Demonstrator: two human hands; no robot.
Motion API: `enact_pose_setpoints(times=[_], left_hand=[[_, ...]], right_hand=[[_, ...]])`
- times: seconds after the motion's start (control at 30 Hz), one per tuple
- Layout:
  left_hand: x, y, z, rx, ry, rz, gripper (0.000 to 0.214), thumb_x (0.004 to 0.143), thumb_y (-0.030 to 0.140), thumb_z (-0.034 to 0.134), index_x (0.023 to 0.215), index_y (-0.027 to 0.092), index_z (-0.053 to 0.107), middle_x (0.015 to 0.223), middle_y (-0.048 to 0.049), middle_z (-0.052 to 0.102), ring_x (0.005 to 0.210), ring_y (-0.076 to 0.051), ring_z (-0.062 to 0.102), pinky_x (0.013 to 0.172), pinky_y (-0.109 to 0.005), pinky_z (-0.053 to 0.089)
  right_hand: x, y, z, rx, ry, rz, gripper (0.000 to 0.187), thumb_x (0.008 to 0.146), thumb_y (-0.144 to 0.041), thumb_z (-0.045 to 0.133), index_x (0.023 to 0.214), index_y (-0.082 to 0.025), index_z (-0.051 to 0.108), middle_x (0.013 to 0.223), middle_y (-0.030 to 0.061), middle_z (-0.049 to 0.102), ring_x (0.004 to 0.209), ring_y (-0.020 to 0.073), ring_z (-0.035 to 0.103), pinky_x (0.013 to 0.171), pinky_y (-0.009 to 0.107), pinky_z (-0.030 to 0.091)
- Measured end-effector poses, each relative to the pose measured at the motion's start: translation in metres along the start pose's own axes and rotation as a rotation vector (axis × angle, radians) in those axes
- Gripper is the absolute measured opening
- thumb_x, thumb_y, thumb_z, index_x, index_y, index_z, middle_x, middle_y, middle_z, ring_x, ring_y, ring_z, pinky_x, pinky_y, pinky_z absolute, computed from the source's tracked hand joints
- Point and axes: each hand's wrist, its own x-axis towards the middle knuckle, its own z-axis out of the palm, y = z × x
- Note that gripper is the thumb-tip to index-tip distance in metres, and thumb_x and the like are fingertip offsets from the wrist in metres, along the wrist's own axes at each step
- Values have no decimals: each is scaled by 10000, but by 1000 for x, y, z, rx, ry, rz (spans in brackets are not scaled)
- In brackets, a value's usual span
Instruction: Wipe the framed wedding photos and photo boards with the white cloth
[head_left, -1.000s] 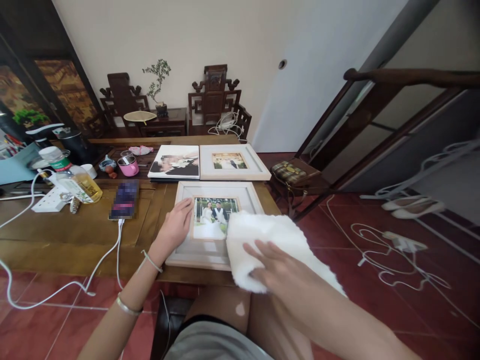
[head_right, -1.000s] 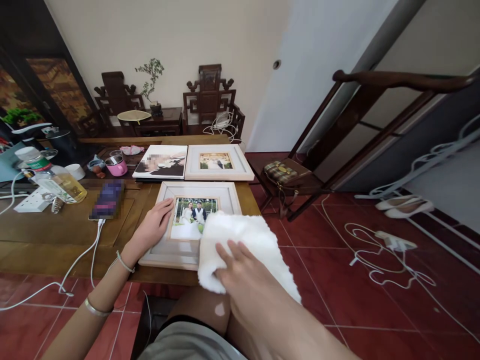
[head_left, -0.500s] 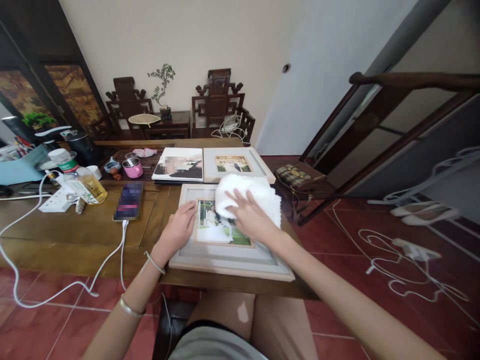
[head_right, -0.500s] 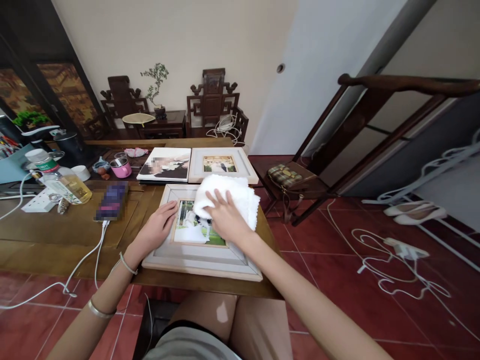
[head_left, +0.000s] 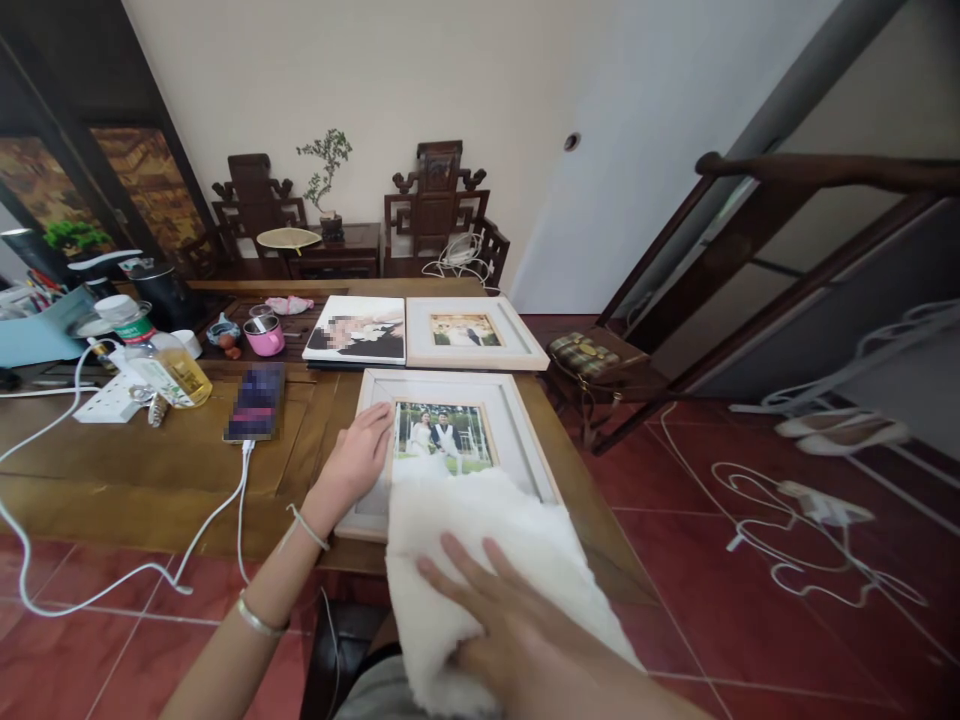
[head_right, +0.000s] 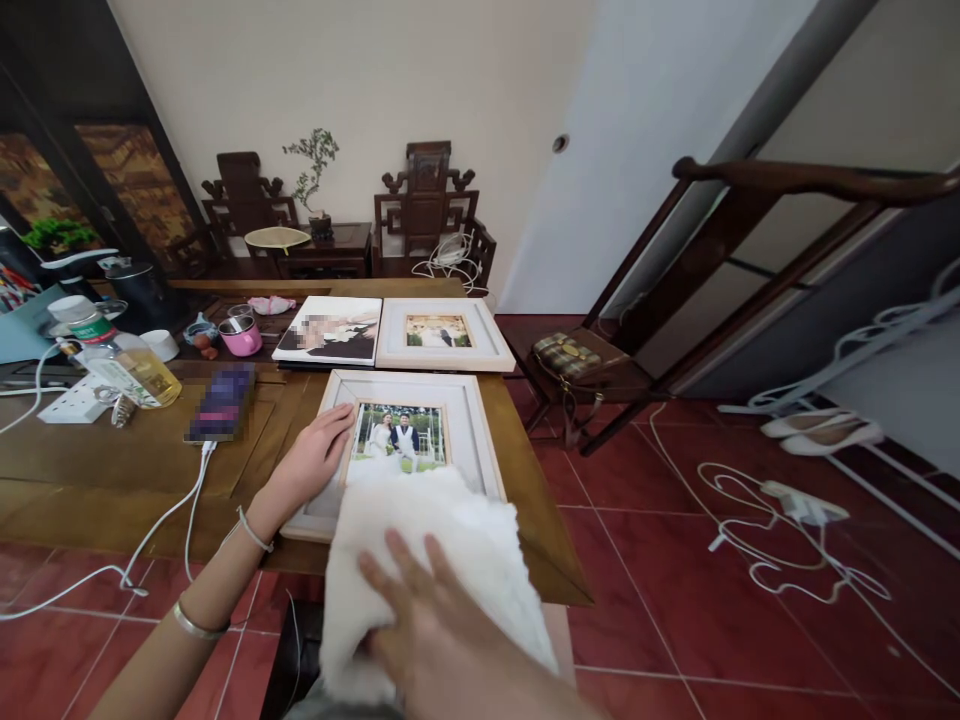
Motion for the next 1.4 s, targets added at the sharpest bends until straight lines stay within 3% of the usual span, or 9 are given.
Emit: enact_pose_setpoints(times=[0.17, 0.53, 0.77, 0.9, 1.0, 1.07, 1.17, 1.27, 1.4], left_hand=[[0, 1, -3, -7, -6, 12, 349, 946, 196, 384, 1231, 165, 583, 1374, -99, 525, 1315, -218, 441, 1100, -434, 372], [0, -4, 1, -47, -7, 36, 347, 956, 211, 381, 1230, 163, 588, 1377, -108, 519, 1322, -233, 431, 1102, -471, 359], [1, 1, -5, -70, -19, 39, 353, 922, 149, 406, 1214, 183, 601, 1371, -104, 522, 1320, -245, 428, 1090, -463, 373], [1, 3, -6, -78, -11, 37, 352, 905, 139, 428, 1210, 186, 599, 1345, -112, 540, 1289, -253, 462, 1058, -449, 409], [0, 2, -4, -53, 6, 20, 342, 937, 170, 396, 1215, 161, 595, 1353, -117, 536, 1296, -249, 457, 1069, -449, 399], [0, 1, -2, -46, 15, 19, 342, 946, 189, 393, 1223, 157, 591, 1369, -109, 526, 1308, -244, 446, 1084, -449, 386], [0, -1, -1, -48, 16, 16, 341, 949, 209, 400, 1226, 161, 592, 1372, -98, 527, 1308, -239, 448, 1091, -447, 382], [0, -2, -2, -51, 12, 15, 342, 948, 209, 405, 1230, 159, 591, 1375, -98, 525, 1308, -236, 450, 1089, -446, 387], [1, -2, -1, -56, 22, 22, 339, 943, 194, 408, 1221, 157, 598, 1371, -102, 528, 1307, -231, 453, 1087, -438, 392]], right_hand=[[24, 5, -2, 16, 61, 99, 344, 744, -100, 540, 1030, -178, 715, 1474, 126, 396, 1385, 364, 281, 1083, 609, 283], [92, 133, -27, -440, 240, 253, 501, 718, 93, 459, 1105, -130, 685, 1524, 129, 295, 1400, 435, 163, 1073, 685, 195], [69, 83, -21, -137, 107, 49, 595, 696, 132, 396, 1132, -181, 653, 1487, 114, 387, 1379, 328, 312, 1057, 555, 337], [34, 64, -30, 97, 252, 62, 640, 642, 107, 388, 1154, -199, 620, 1203, 99, 638, 1129, 213, 585, 905, 336, 495], [25, 74, -55, -15, 416, 205, 475, 646, 96, 426, 955, -160, 681, 1059, 109, 684, 1011, 243, 646, 809, 334, 544], [31, 88, -73, -197, 575, 263, 395, 686, 93, 432, 853, -155, 690, 1254, 126, 605, 1197, 319, 542, 909, 453, 517], [51, 110, -85, -431, 709, 302, 396, 750, 81, 404, 817, -165, 706, 1499, 34, 370, 1419, 405, 131, 1080, 665, 256], [76, 128, -72, -486, 530, 296, 454, 756, 83, 410, 891, -212, 728, 1514, -40, 338, 1422, 417, -1, 1070, 746, 104], [98, 129, -38, -410, 166, 231, 550, 708, 136, 411, 1050, -181, 702, 1523, 19, 319, 1404, 444, 117, 1043, 743, 196]])
